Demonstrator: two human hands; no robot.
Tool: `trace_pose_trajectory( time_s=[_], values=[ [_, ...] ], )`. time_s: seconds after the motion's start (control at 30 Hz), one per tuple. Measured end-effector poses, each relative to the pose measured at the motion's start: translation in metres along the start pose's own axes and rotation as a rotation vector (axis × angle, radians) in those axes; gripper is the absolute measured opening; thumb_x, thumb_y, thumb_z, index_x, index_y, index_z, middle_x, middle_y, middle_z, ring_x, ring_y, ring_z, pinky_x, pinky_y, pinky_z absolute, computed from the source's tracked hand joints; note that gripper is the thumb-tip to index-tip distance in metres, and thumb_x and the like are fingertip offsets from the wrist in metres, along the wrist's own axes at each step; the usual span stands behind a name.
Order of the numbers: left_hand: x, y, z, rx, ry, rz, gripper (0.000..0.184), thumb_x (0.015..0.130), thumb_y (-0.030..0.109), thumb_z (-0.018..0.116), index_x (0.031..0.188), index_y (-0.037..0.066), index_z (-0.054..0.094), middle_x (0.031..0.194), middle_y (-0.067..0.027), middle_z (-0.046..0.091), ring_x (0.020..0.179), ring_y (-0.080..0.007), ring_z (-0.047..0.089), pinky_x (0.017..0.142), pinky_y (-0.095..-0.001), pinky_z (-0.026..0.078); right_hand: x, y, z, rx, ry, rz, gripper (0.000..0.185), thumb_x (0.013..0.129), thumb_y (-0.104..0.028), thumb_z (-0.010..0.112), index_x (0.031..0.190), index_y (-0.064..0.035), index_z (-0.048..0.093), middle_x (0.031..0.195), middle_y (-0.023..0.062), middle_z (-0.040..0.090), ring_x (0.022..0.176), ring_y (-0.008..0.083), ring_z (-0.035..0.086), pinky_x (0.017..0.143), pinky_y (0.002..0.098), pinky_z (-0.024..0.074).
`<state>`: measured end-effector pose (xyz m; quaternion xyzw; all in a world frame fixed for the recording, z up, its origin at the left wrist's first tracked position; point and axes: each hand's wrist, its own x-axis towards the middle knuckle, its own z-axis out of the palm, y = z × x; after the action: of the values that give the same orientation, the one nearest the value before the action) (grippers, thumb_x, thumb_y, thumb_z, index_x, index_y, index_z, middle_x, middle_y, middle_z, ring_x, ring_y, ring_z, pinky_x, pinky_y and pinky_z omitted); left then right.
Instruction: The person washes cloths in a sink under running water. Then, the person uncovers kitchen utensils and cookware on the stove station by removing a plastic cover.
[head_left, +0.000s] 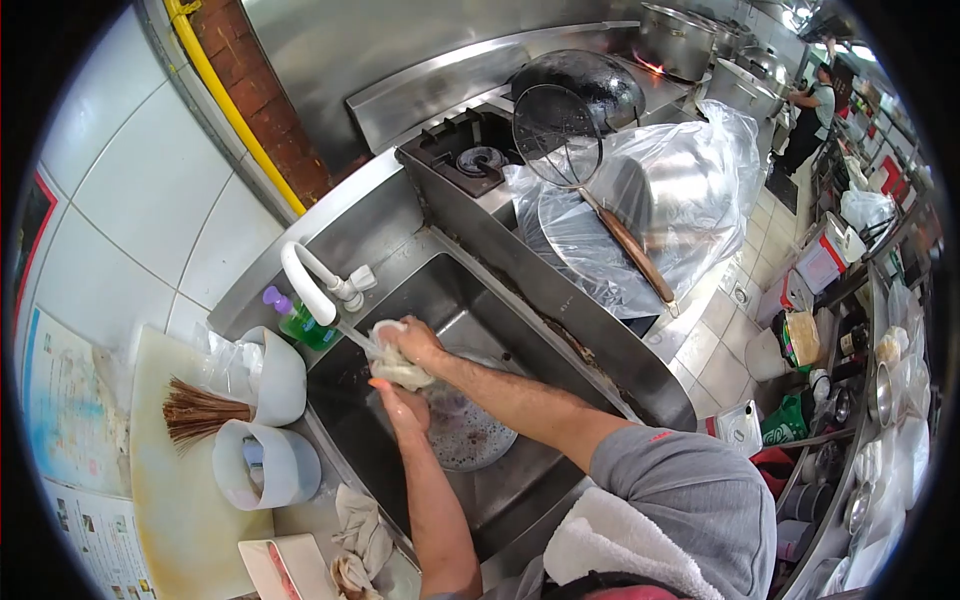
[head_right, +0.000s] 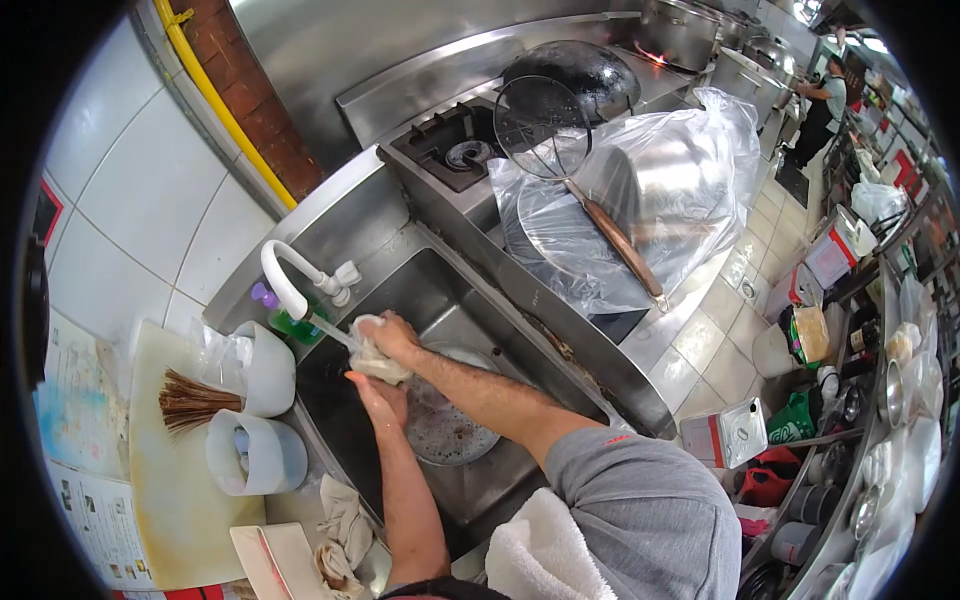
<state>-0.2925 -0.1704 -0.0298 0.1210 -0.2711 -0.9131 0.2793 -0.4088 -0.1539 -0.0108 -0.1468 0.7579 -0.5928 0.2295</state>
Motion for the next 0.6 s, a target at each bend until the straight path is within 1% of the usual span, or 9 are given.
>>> trace_pose_trajectory(
  time_s=[0.07, 0.13, 0.2, 0.27, 0.33, 0.43, 0.47, 0.53, 0.6],
  values=[
    [-0.002, -0.011, -0.014, 0.281, 0.02, -0.033, 0.078, 0.084, 0.056, 0.051, 0.137, 0.005, 0.028, 0.133, -0.0095, 0.041, 0.122, -0.025, 0.041, 0.099, -0.0418, 0.036, -0.008, -0.005, -0.001, 0.04, -0.032, 0.097, 0.049, 0.078, -0.038, 0.057, 0.107, 0.002, 0.057, 0.093, 0.0182, 0.064, 0.089, 0.027, 0.061, 0.079, 0.0379, 0.0464],
    [0.017, -0.005, -0.018, 0.237, 0.145, 0.021, 0.073, 0.08, 0.049, 0.061, 0.132, 0.004, 0.036, 0.124, -0.01, 0.049, 0.113, -0.0246, 0.049, 0.094, -0.0403, 0.041, -0.025, -0.011, -0.001, -0.008, -0.256, 0.072, 0.055, 0.079, -0.045, 0.051, 0.104, 0.0038, 0.06, 0.102, 0.0239, 0.061, 0.098, 0.0345, 0.059, 0.084, 0.0406, 0.0446],
    [0.022, 0.02, -0.013, 0.046, -0.048, -0.149, 0.055, 0.081, 0.036, 0.062, 0.122, 0.003, 0.047, 0.113, -0.0084, 0.056, 0.102, -0.0225, 0.056, 0.089, -0.0384, 0.045, -0.03, -0.011, -0.006, -0.011, -0.309, 0.083, 0.053, 0.081, -0.044, 0.05, 0.103, 0.0027, 0.061, 0.101, 0.0192, 0.062, 0.093, 0.0287, 0.061, 0.081, 0.0386, 0.0455],
    [0.031, 0.03, -0.007, 0.076, 0.029, -0.153, 0.039, 0.079, 0.021, 0.063, 0.112, 0.002, 0.053, 0.104, -0.0091, 0.059, 0.094, -0.022, 0.059, 0.08, -0.0353, 0.049, -0.029, 0.001, 0.0, 0.329, -0.368, 0.161, 0.047, 0.084, -0.043, 0.05, 0.103, -0.0021, 0.062, 0.095, 0.0123, 0.063, 0.087, 0.0212, 0.06, 0.079, 0.0347, 0.046],
    [0.041, 0.034, -0.002, 0.396, 0.11, 0.053, 0.038, 0.076, 0.011, 0.065, 0.111, 0.001, 0.053, 0.103, -0.0111, 0.058, 0.089, -0.0225, 0.06, 0.074, -0.0317, 0.05, -0.037, -0.006, -0.005, 0.515, -0.451, 0.209, 0.046, 0.084, -0.046, 0.051, 0.111, -0.0097, 0.058, 0.103, 0.0082, 0.06, 0.09, 0.0197, 0.058, 0.078, 0.0389, 0.0456],
    [0.04, 0.04, 0.025, 0.619, 0.19, 0.356, 0.04, 0.075, 0.009, 0.067, 0.11, -0.002, 0.052, 0.101, -0.0129, 0.058, 0.085, -0.0234, 0.06, 0.071, -0.0308, 0.051, -0.044, -0.019, -0.011, 0.507, -0.265, 0.445, 0.061, 0.081, -0.063, 0.049, 0.124, -0.0193, 0.046, 0.126, 0.007, 0.047, 0.103, 0.0268, 0.052, 0.074, 0.0524, 0.0439],
    [0.037, 0.043, 0.03, 0.792, 0.234, 0.517, 0.039, 0.075, 0.009, 0.067, 0.109, -0.003, 0.051, 0.102, -0.0119, 0.057, 0.086, -0.0219, 0.06, 0.071, -0.0313, 0.051, -0.043, -0.019, -0.016, 0.51, -0.267, 0.448, 0.061, 0.081, -0.063, 0.049, 0.124, -0.0193, 0.046, 0.126, 0.007, 0.047, 0.103, 0.0268, 0.052, 0.074, 0.0524, 0.0439],
    [0.028, 0.036, 0.04, 0.81, 0.207, 0.508, 0.053, 0.074, 0.015, 0.069, 0.116, -0.005, 0.045, 0.113, -0.017, 0.052, 0.099, -0.0267, 0.056, 0.081, -0.0366, 0.047, -0.041, -0.027, -0.031, 0.957, -0.774, 0.494, 0.062, 0.079, -0.066, 0.048, 0.116, -0.0158, 0.053, 0.117, 0.0074, 0.055, 0.097, 0.0253, 0.057, 0.075, 0.0484, 0.046],
    [0.024, 0.022, 0.039, 1.312, 0.069, 0.849, 0.069, 0.071, 0.026, 0.073, 0.124, -0.004, 0.039, 0.125, -0.0216, 0.043, 0.113, -0.0317, 0.046, 0.093, -0.0417, 0.039, -0.019, -0.015, -0.005, 1.288, -0.799, 0.396, 0.058, 0.08, -0.063, 0.05, 0.104, -0.011, 0.06, 0.101, 0.0078, 0.063, 0.087, 0.0231, 0.062, 0.074, 0.0407, 0.0498]
  ],
)
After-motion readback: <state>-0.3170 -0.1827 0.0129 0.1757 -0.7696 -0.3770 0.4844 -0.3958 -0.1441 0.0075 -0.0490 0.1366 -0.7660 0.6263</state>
